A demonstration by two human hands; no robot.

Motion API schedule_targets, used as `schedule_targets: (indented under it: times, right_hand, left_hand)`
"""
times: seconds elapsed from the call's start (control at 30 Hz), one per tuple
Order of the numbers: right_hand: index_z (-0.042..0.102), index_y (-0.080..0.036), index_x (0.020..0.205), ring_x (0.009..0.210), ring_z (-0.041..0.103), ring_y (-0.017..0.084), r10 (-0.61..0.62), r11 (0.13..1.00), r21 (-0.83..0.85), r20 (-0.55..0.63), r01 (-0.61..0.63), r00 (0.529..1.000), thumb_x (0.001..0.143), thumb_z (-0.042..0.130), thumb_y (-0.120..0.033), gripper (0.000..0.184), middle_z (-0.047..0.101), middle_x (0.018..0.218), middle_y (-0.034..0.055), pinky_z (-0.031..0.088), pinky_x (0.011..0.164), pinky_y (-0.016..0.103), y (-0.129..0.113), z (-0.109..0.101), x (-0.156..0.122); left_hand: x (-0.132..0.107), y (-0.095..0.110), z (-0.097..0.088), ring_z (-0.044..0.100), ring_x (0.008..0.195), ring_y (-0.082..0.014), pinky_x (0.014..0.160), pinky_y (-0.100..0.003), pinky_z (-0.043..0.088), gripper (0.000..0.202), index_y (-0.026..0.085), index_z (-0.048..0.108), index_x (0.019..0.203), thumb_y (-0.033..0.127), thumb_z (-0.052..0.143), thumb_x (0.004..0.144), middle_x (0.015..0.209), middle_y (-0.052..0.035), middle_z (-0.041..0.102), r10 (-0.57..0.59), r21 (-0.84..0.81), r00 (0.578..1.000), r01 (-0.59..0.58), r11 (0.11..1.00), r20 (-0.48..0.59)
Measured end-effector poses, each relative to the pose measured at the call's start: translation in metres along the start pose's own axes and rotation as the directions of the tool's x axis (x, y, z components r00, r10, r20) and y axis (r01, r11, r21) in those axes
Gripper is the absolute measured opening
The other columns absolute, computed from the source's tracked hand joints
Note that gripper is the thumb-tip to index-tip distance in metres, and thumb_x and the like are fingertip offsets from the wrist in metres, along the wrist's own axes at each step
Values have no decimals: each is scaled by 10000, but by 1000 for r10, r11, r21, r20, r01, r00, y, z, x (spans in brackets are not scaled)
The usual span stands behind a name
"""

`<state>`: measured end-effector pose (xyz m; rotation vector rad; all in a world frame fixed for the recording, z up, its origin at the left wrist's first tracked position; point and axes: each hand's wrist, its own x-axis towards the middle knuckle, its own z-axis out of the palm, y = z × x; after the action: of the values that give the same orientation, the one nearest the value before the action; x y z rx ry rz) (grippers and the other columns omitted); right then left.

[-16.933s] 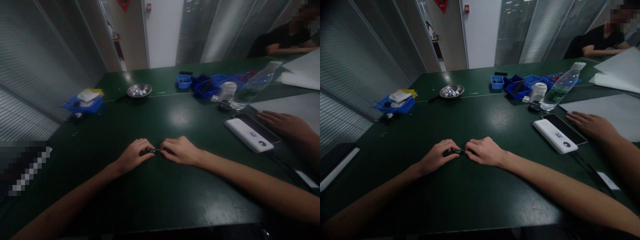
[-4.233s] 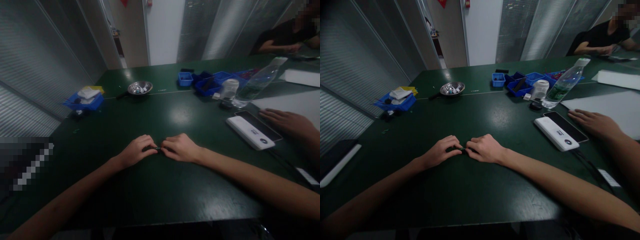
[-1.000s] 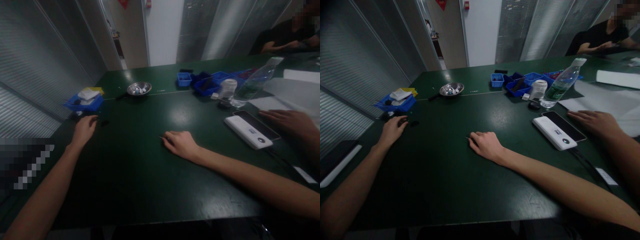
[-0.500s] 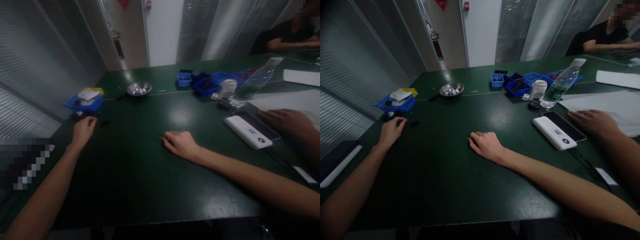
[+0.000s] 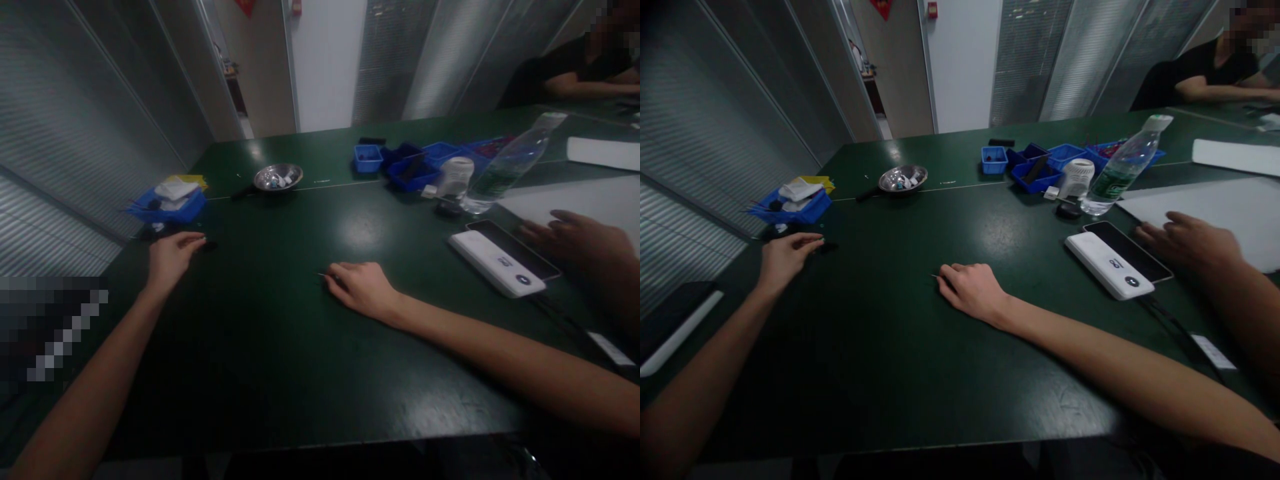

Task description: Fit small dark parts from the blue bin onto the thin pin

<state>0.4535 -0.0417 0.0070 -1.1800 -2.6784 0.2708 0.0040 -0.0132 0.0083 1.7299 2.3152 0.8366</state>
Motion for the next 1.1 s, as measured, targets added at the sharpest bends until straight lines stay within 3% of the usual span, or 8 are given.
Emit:
schedule_targets:
  times: [0.37, 0.57, 0.77, 0.93, 1.1]
  right_hand:
    - [616, -199, 1050, 648, 554, 127, -9, 1000, -10, -18, 9, 1000, 1035, 343, -417, 350, 685, 877, 37, 264, 564, 264, 1, 3, -1]
    - [616, -195, 1039, 641, 543, 125, -6, 1000, 1, -12, 6, 1000, 1036, 339, -415, 354, 681, 872, 38, 273, 569, 262, 1, 1, -1]
    - [624, -189, 1025, 650, 539, 124, -6, 1000, -10, -15, 6, 1000, 1034, 340, -415, 363, 678, 865, 42, 279, 579, 264, 0, 2, -1]
    - [624, -186, 1051, 659, 544, 123, -7, 1000, 12, -3, 7, 1000, 1036, 338, -418, 369, 679, 878, 47, 282, 574, 257, 0, 1, -1]
    - [616, -189, 1049, 641, 531, 120, -15, 1000, 0, -18, 15, 1000, 1038, 334, -419, 364, 678, 873, 40, 260, 559, 263, 1, 3, 0]
  left_hand:
    - [-2, 4, 15, 614, 793, -181, 636, -253, 415, 460, 183, 743, 1152, 461, 730, 785, 983, -41, 735, -188, -119, 981, 191, 974, 36]
    - [2, -8, 17, 646, 937, -203, 788, -287, 465, 436, 172, 746, 1121, 402, 782, 753, 1057, -45, 741, -196, -219, 979, 204, 954, 59]
    - [3, -8, 15, 651, 905, -202, 773, -294, 478, 417, 159, 752, 1089, 359, 805, 727, 1040, -52, 747, -225, -247, 973, 232, 941, 57]
    - [2, -10, 14, 655, 885, -210, 746, -288, 475, 405, 175, 755, 1101, 395, 762, 761, 1040, -48, 749, -171, -152, 984, 178, 972, 58]
    - [-4, -10, 15, 678, 884, -230, 786, -314, 502, 393, 186, 746, 1123, 453, 624, 862, 1081, -67, 745, 47, 15, 999, -47, 999, 1]
